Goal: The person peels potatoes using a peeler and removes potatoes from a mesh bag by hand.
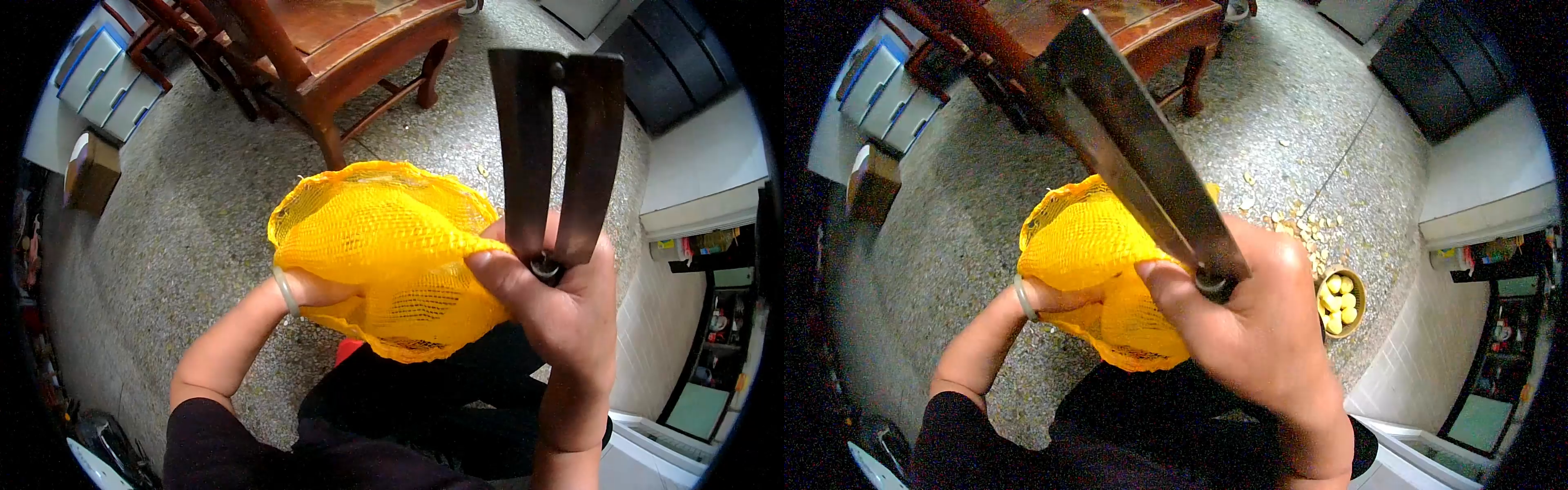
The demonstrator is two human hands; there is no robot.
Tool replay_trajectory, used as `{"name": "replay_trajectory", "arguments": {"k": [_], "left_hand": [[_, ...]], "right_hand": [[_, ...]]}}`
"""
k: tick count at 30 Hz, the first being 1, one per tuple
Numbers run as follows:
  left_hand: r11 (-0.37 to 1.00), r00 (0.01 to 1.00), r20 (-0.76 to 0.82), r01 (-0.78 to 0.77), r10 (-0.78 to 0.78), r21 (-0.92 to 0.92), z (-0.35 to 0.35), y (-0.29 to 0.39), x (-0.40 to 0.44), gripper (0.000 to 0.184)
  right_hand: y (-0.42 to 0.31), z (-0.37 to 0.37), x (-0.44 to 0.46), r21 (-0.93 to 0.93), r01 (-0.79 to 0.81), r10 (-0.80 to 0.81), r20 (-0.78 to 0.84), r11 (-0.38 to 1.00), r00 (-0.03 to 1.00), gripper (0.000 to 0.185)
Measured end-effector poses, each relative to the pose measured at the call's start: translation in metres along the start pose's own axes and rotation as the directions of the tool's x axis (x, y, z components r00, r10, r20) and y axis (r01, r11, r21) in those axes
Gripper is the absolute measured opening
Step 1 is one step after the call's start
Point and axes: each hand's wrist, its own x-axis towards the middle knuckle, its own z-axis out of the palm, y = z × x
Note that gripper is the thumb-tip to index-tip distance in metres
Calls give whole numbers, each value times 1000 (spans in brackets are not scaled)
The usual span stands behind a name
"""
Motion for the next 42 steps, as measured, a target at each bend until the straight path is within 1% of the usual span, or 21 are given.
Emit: {"name": "replay_trajectory", "arguments": {"k": [2, 6, 8, 9, 11, 12, 14, 16, 18, 19, 20, 22, 26, 27, 28, 29, 30, 38, 40, 41, 42], "left_hand": [[996, 995, 95, 30, -37, 79, 1, 0, -4, 41], [995, 994, 105, 18, -28, 99, 0, -3, -10, 45], [977, 952, 289, 148, -99, -154, -8, 4, -12, 52], [976, 952, 291, 151, -100, -158, -6, 4, -10, 52], [997, 917, 389, 72, -82, 42, 4, 1, -7, 50], [996, 918, 387, 81, -89, 37, 9, 2, -5, 50], [990, 868, 496, -41, -30, 132, 20, 1, -3, 45], [996, 929, 369, -66, 38, 63, 25, 0, -7, 41], [993, 801, 588, 115, -114, 35, 18, 0, 2, 43], [996, 835, 551, -53, 4, 73, 13, 3, 4, 45], [996, 834, 551, -52, 5, 69, 10, 4, 6, 45], [985, 771, 617, 74, -157, 158, 6, 10, 12, 45], [964, 716, 659, 75, -231, 257, 4, 2, 17, 46], [971, 781, 616, -51, -107, 233, 13, -20, 15, 41], [976, 913, 406, -111, 26, 186, 18, -28, 8, 41], [967, 974, 165, -186, 157, 176, 22, -36, 1, 41], [967, 982, 40, -190, 186, 171, 26, -39, 3, 41], [929, 963, -89, 268, -253, 256, 56, -88, 57, 40], [876, 926, -138, 378, -352, 299, 67, -114, 68, 40], [852, 907, -159, 421, -391, 312, 73, -127, 73, 40], [827, 889, -174, 458, -424, 326, 77, -141, 77, 40]], "right_hand": [[1, 3, -6, 52, -34, 34, 10, 998, 999, 16], [2, 6, -9, 108, -64, 60, 38, 992, 997, 16], [0, 10, -8, 121, -47, 43, 29, 992, 999, 16], [-1, 11, -7, 133, -26, 23, 21, 991, 1000, 17], [-2, 12, -4, 164, -29, 27, 15, 986, 1000, 17], [-2, 14, -3, 197, -28, 27, 7, 980, 1000, 18], [-2, 13, 0, 172, -23, 30, -37, 985, 999, 17], [-2, 12, 1, 146, -29, 42, -85, 989, 996, 17], [-4, 12, 0, 133, -37, 51, -104, 990, 993, 17], [-4, 15, 0, 126, -46, 60, -108, 991, 992, 17], [-3, 14, 0, 124, -45, 59, -111, 991, 992, 17], [-3, 13, 0, 136, -55, 66, -80, 989, 995, 17], [-4, 17, 1, 178, -40, 44, -18, 983, 999, 17], [0, 18, 3, 140, 0, -1, 4, 990, 1000, 17], [3, 19, 4, 104, 51, -54, 32, 993, 998, 18], [8, 21, 5, 75, 97, -102, 61, 992, 993, 18], [9, 23, 6, 41, 115, -119, 114, 993, 986, 19], [22, 32, 25, 85, 123, -121, -25, 989, 992, 15], [24, 34, 26, 39, 60, -60, -1, 997, 998, 16], [24, 34, 25, -39, -61, 63, 44, 997, 997, 17], [34, 37, 26, -68, 20, -15, 65, 997, 998, 23]]}}
